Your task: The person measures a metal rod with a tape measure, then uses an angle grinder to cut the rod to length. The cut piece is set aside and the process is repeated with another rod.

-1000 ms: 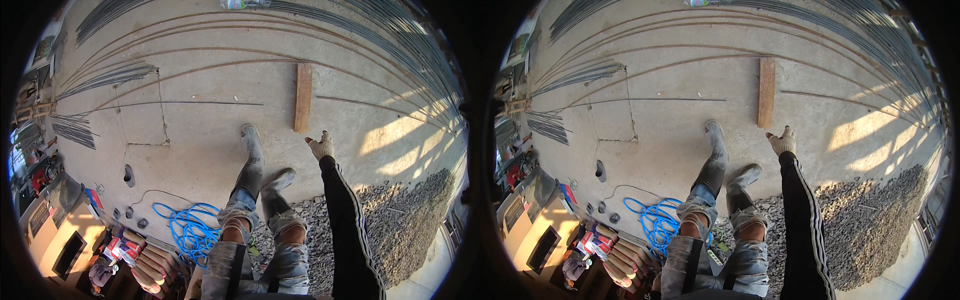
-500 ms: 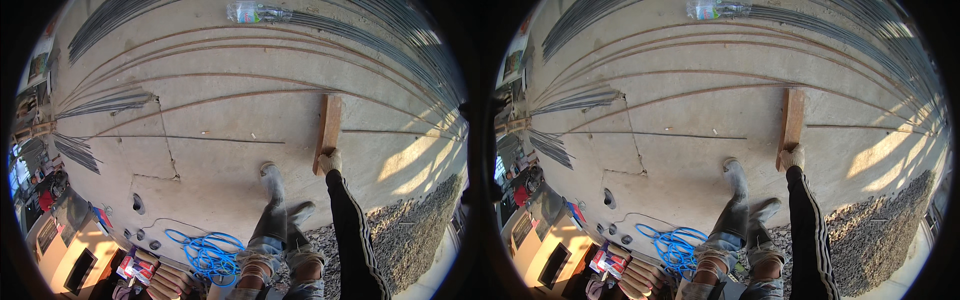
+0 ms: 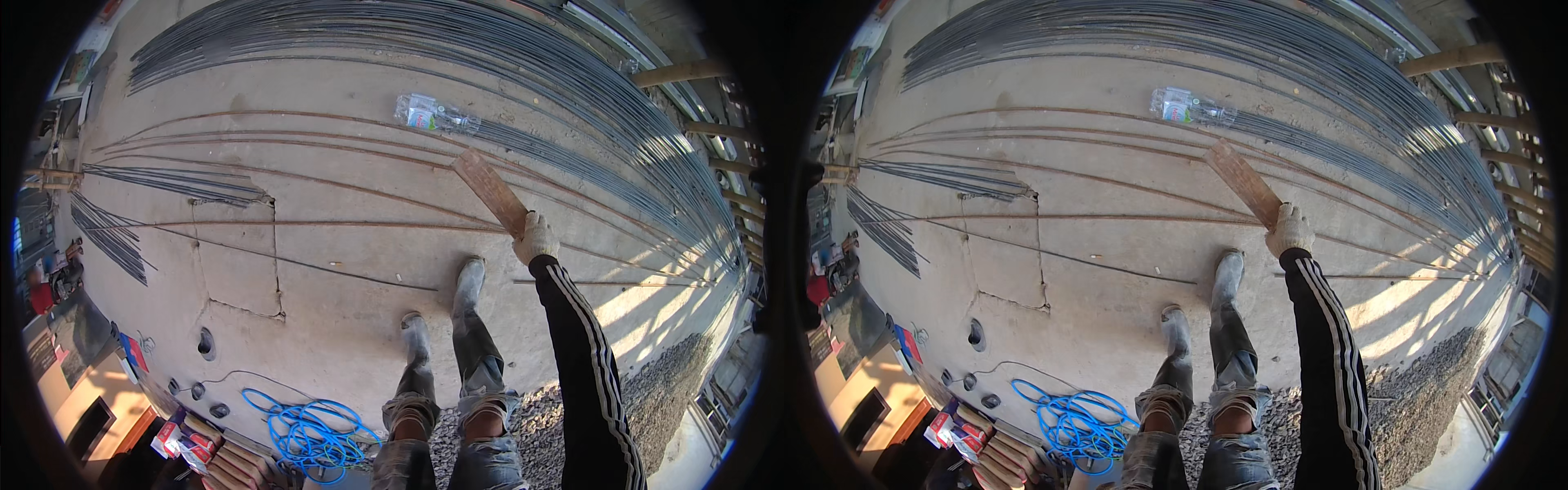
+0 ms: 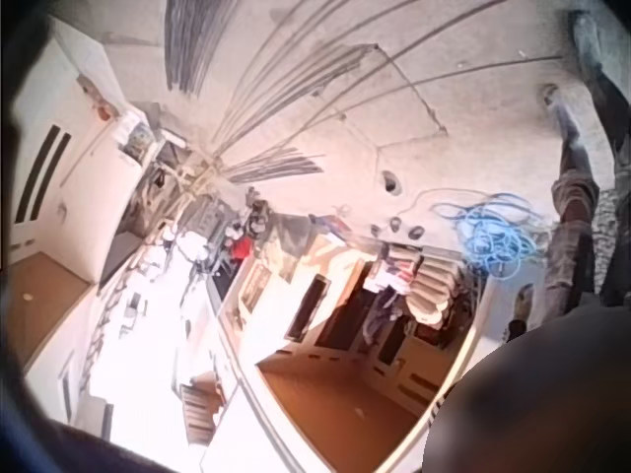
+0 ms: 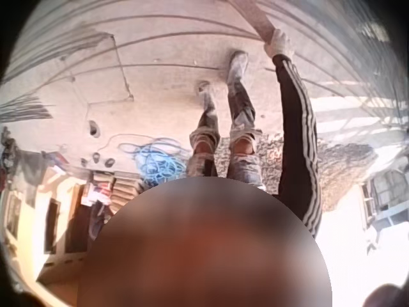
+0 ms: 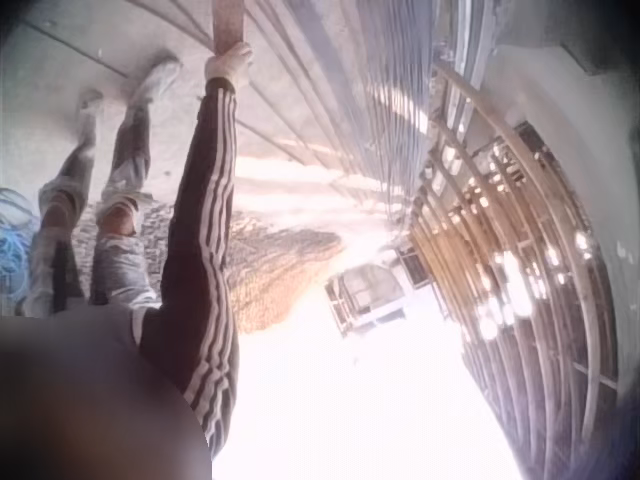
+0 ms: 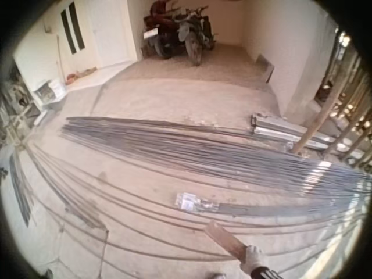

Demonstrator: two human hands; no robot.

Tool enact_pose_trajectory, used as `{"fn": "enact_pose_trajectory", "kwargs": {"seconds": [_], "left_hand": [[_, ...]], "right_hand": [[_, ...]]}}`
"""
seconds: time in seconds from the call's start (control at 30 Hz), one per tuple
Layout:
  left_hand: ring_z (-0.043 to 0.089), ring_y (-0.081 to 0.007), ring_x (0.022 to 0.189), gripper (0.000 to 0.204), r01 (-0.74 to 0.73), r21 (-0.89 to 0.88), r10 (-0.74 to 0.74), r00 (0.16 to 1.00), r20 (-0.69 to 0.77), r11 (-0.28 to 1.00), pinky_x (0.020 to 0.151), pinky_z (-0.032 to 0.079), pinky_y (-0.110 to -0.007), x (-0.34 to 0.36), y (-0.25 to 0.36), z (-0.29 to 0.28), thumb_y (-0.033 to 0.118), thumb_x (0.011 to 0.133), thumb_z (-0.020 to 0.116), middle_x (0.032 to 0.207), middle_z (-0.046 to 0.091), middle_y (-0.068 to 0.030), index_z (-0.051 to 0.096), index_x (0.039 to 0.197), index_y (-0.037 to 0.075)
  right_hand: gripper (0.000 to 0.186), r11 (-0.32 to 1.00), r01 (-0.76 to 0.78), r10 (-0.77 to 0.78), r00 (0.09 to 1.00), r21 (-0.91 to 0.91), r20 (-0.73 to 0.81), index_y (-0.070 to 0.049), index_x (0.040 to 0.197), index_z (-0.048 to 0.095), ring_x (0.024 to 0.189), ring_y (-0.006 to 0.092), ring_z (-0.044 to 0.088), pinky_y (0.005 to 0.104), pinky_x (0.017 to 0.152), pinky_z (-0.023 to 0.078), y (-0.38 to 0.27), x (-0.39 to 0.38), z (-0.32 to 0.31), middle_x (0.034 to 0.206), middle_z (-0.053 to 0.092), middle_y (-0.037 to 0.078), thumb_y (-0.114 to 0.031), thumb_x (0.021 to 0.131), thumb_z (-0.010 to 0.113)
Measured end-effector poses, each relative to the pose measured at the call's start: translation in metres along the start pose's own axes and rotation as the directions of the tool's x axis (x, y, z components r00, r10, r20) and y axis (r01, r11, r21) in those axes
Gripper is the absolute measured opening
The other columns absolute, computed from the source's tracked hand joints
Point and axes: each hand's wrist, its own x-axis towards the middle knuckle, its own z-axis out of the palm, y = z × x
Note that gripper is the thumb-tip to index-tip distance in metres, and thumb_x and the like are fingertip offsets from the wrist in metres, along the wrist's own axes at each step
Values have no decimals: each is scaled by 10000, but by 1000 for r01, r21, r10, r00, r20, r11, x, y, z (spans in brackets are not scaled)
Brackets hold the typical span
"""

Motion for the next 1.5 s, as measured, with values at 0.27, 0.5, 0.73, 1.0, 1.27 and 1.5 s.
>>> {"fn": "enact_pose_trajectory", "kwargs": {"seconds": [0.27, 0.5, 0.73, 1.0, 1.27, 1.5], "left_hand": [[611, -110, 828, 258, 273, -153, -258, 960, 109, 950, 769, 508, -275, -115, -77, 114, 163, 912, 722, 950, 700, -36, 692, 1110, 1], [631, -120, 849, 283, 262, -303, -206, 957, 204, 916, 781, 522, -284, -217, -93, 177, 161, 899, 719, 963, 710, -47, 686, 1125, -7], [653, -136, 791, 325, 170, -369, -121, 981, 153, 914, 747, 517, -294, -242, 3, 196, 185, 881, 691, 885, 727, -60, 707, 1147, 0], [590, -124, 706, 266, -82, -373, 88, 996, 1, 924, 693, 511, -315, -227, 24, 209, 209, 851, 698, 804, 692, -46, 724, 1053, 38], [631, -194, 819, 294, -339, -577, 358, 930, -86, 743, 801, 524, -337, -224, 47, 157, 182, 809, 702, 961, 736, -120, 695, 1041, 1], [586, -171, 744, 252, -402, -543, 328, 916, -233, 737, 700, 500, -333, -226, -23, 107, 126, 785, 695, 865, 688, -99, 666, 989, -19]], "right_hand": [[537, 959, 262, -279, 940, -112, -196, -111, 1367, 505, 1292, 381, 541, 509, 1028, 501, -99, 165, -163, 1372, 551, 147, -188, 866, 684], [506, 958, 257, -254, 966, -128, 38, -111, 1402, 527, 1356, 370, 510, 473, 1089, 464, -88, 152, -154, 1453, 532, 158, -126, 908, 633], [459, 970, 241, -202, 878, -36, 435, -29, 1204, 646, 1084, 435, 676, 488, 943, 545, 135, -74, -41, 1106, 710, 273, -182, 772, 647], [336, 984, 116, 8, 738, -138, 675, -85, 1034, 696, 1015, 369, 688, 449, 891, 555, 200, -215, -81, 1013, 732, 184, -286, 765, 686], [218, 977, 84, -173, 850, 196, 497, -98, 938, 700, 931, 333, 690, 447, 829, 564, 93, -224, -196, 955, 722, 142, -238, 770, 704], [118, 934, 245, -327, 878, 259, 350, -110, 853, 704, 858, 301, 692, 446, 775, 572, 129, -274, -233, 904, 714, 105, -196, 774, 719]]}}
